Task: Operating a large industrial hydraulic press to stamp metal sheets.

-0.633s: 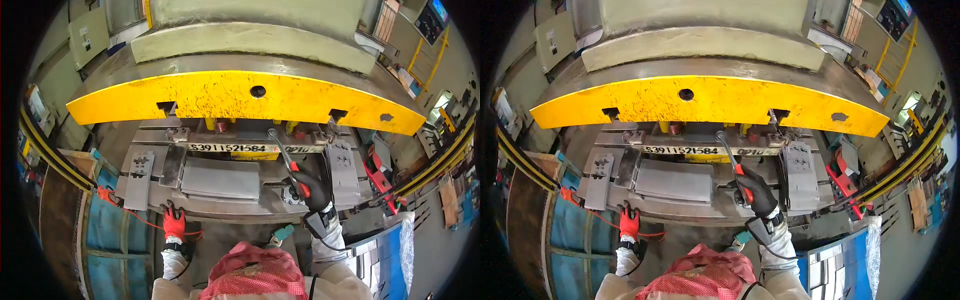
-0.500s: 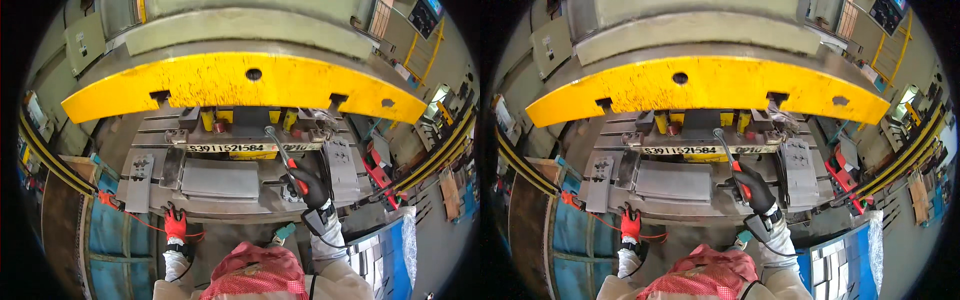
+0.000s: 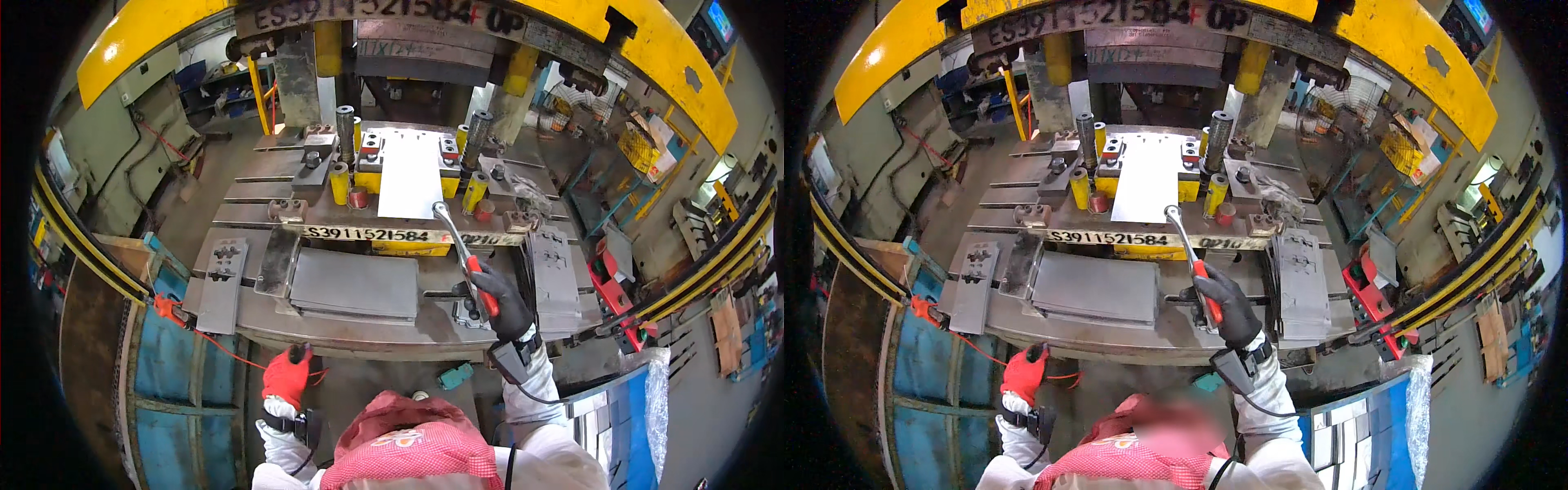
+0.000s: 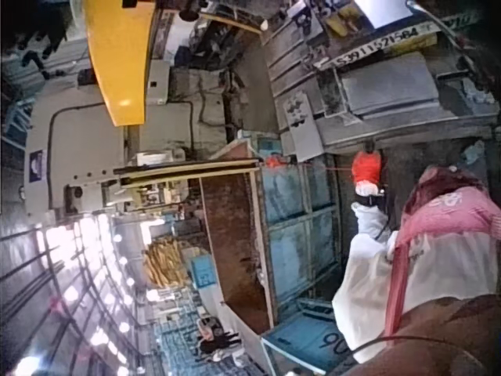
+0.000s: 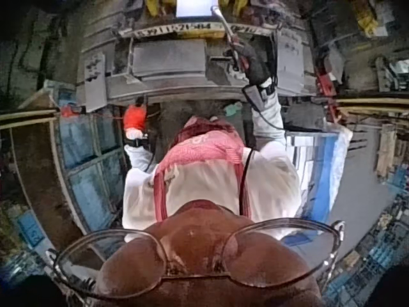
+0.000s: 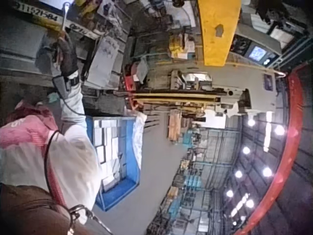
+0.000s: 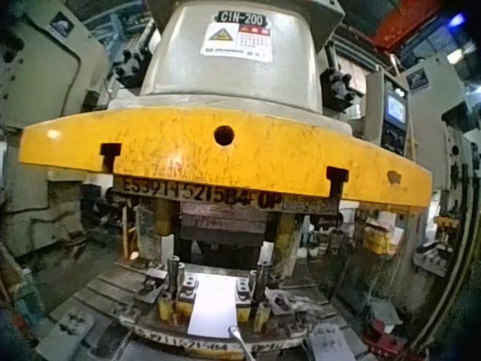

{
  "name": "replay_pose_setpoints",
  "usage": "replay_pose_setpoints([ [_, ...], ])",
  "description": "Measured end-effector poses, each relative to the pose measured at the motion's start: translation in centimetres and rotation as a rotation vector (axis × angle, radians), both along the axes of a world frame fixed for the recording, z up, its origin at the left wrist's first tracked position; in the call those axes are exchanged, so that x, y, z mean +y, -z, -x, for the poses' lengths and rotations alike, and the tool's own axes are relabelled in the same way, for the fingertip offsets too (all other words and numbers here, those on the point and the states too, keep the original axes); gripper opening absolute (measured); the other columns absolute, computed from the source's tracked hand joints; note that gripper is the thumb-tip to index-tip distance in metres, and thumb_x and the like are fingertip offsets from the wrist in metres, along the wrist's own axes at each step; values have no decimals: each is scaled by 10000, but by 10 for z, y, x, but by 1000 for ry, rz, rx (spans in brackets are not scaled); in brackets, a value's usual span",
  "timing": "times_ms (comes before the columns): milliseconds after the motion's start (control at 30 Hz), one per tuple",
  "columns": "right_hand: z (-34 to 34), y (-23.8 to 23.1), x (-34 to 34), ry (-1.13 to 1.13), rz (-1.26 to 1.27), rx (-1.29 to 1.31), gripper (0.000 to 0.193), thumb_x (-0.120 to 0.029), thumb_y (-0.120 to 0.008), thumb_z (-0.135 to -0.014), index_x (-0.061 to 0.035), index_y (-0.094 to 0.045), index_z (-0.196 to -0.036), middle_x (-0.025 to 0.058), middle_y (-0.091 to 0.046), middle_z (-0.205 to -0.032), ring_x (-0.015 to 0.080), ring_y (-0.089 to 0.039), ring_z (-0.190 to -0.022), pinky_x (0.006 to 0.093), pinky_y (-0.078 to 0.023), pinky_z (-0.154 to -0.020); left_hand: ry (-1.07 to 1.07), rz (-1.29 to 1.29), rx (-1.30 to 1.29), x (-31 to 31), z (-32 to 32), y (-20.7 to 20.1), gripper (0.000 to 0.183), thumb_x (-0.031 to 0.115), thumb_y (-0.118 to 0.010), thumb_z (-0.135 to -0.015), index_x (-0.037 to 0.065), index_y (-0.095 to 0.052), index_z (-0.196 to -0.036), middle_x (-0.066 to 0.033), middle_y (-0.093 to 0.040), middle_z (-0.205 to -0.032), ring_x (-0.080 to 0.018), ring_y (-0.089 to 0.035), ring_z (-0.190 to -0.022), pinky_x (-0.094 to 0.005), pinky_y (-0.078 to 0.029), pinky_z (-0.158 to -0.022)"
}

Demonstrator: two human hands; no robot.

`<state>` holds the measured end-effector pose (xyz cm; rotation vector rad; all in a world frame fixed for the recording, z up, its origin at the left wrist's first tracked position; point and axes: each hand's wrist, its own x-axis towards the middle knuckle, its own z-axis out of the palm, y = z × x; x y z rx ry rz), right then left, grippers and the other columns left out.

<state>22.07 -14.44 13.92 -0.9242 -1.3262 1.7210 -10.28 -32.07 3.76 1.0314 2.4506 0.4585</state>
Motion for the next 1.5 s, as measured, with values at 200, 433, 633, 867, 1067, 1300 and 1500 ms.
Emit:
replay_pose_setpoints([
  [200,-5,10,3,-38,58,8,443,-278,-495,-857,-23,-448,-1216,53,-591,-897,68,-506,-648,208,-410,-561,308,-559,-1295,110,-92,-55,546,434,-450,-906,86,-385,-1322,-96,-555,-1171,-197,-586,-962,-313,-461,-806],
  [433,-17,8,15,-134,-9,-124,529,-263,-516,-844,-6,-389,-1290,34,-578,-876,56,-499,-691,210,-406,-569,117,-846,-1839,252,-119,-32,431,405,-435,-912,11,-530,-1060,-147,-633,-960,-223,-635,-802,-293,-528,-696],
  [633,8,-20,99,-163,-126,-30,536,-338,-527,-834,-21,-413,-1252,51,-592,-832,90,-518,-596,222,-422,-512,-74,-775,-1641,257,-123,-29,477,459,-456,-886,9,-594,-964,-127,-657,-865,-186,-634,-696,-286,-495,-594],
  [867,34,-7,205,-190,-517,-113,386,-254,-514,-865,-15,-479,-1167,65,-588,-897,129,-590,-702,243,-459,-553,34,-775,-1624,265,-130,-26,468,421,-423,-913,-7,-602,-982,-132,-664,-881,-167,-628,-694,-255,-484,-563],
  [1067,-38,33,61,-52,-223,55,622,-207,-557,-832,-44,-279,-1364,81,-560,-923,95,-517,-683,219,-422,-589,582,-1072,-696,278,-115,-6,435,324,-384,-948,-50,-582,-1053,-123,-661,-917,-156,-631,-807,-248,-504,-747],
  [1300,-130,113,-81,172,191,-132,625,-128,-542,-824,-69,-258,-1377,108,-597,-890,115,-521,-624,262,-449,-550,665,-1040,-380,316,-106,-28,457,257,-282,-977,-89,-573,-1045,-148,-648,-960,-181,-629,-876,-244,-484,-782],
  [1500,-136,151,-111,220,365,-130,616,-121,-548,-820,-63,-274,-1369,121,-607,-903,130,-531,-603,265,-451,-541,722,-1080,-604,395,-76,53,484,248,-330,-956,-192,-369,-1154,-303,-517,-1118,-361,-568,-1000,-406,-477,-907],
])
